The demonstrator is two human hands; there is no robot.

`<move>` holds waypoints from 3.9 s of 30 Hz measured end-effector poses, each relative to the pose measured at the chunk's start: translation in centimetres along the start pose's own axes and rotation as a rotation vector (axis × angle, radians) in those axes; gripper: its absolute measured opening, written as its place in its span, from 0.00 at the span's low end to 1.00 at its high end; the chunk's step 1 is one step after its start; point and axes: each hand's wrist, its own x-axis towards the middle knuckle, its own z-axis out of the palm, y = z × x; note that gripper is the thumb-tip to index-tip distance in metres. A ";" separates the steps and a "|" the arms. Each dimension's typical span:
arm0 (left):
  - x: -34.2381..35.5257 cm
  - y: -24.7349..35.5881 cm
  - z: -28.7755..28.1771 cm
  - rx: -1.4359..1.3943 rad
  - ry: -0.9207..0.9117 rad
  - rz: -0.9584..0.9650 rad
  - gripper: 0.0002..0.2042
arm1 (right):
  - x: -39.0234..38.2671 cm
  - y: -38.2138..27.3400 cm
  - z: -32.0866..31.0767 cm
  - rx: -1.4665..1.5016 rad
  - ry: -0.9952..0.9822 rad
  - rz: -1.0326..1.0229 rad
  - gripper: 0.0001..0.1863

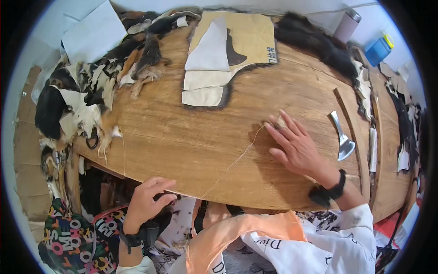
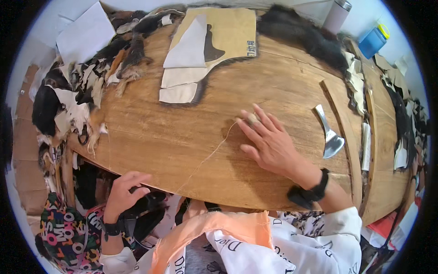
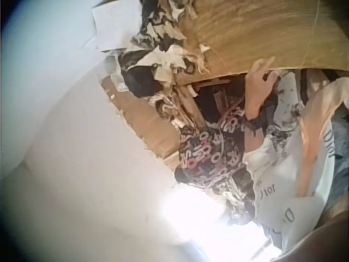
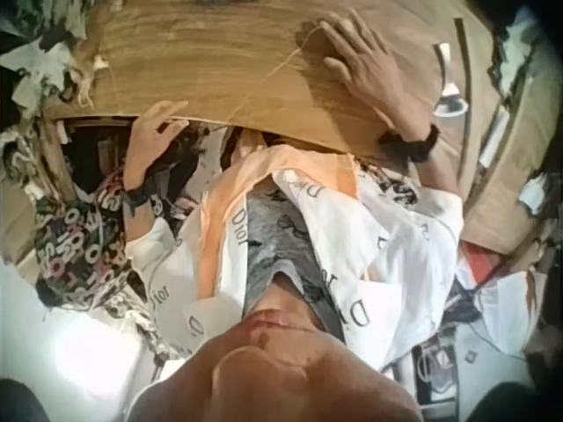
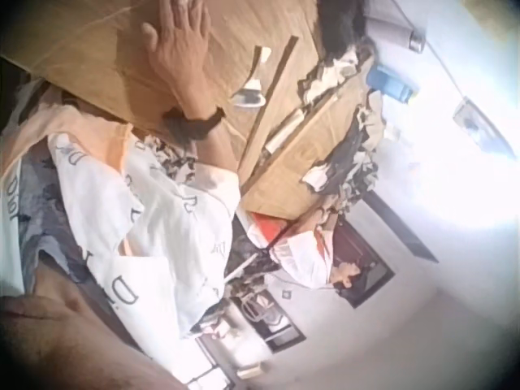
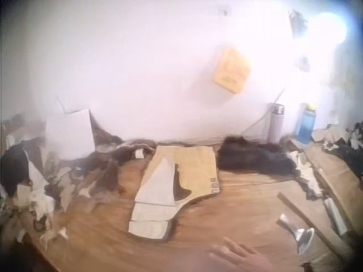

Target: Cutting and organizing pieces of processed fur using a half-moon knife and templates.

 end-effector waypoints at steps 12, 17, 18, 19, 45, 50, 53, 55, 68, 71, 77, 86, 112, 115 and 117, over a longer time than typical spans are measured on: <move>3.4 -11.3 -7.7 -0.138 0.599 -0.293 0.10 | 1.6 0.1 -0.1 -0.053 -0.079 0.051 0.28; 11.4 -11.7 -11.3 -0.097 0.602 -0.113 0.10 | 1.5 2.8 -0.9 -0.125 -0.105 0.428 0.26; 13.3 -11.5 -11.9 -0.111 0.612 -0.147 0.11 | 1.6 3.2 -1.2 -0.141 -0.116 0.501 0.25; 15.7 -11.9 -12.6 -0.124 0.609 -0.120 0.11 | 1.4 4.1 -1.1 -0.157 -0.102 0.522 0.25; 32.9 -8.4 -9.1 -0.180 0.354 0.560 0.09 | 9.6 0.1 -3.1 -0.117 0.166 0.465 0.12; 34.0 -17.7 -17.4 0.283 0.653 0.136 0.07 | 9.5 1.3 -0.3 -0.049 0.128 0.433 0.18; 31.5 -20.0 -24.0 0.234 0.752 -0.035 0.09 | 8.9 1.7 1.9 -0.092 0.143 0.409 0.21; 29.0 -20.2 -27.0 0.342 0.826 -0.013 0.10 | 8.4 2.1 2.6 -0.138 0.137 0.401 0.22; 6.8 -24.9 -27.5 0.242 0.932 -0.355 0.10 | 7.6 3.3 4.7 -0.107 0.128 0.567 0.21; 5.6 -25.9 -25.6 0.163 0.868 -0.442 0.11 | 7.3 3.8 5.4 -0.118 0.138 0.558 0.21; 9.0 -26.4 -23.7 0.032 0.844 -0.428 0.10 | 7.5 3.9 4.5 -0.197 0.096 0.490 0.22; 11.7 -21.5 -19.7 -0.002 0.399 -0.381 0.13 | 13.8 -4.8 -0.9 -0.108 0.136 0.250 0.17; 2.1 -29.1 -21.1 -1.284 0.854 0.140 0.18 | 23.9 -17.3 1.6 0.295 -0.025 -0.351 0.10; 1.8 -29.9 -21.7 -1.382 0.883 0.121 0.18 | 24.3 -17.5 1.5 0.323 -0.090 -0.316 0.09; 1.3 -30.7 -22.3 -1.410 0.917 0.104 0.18 | 25.3 -18.0 1.2 0.348 -0.132 -0.309 0.09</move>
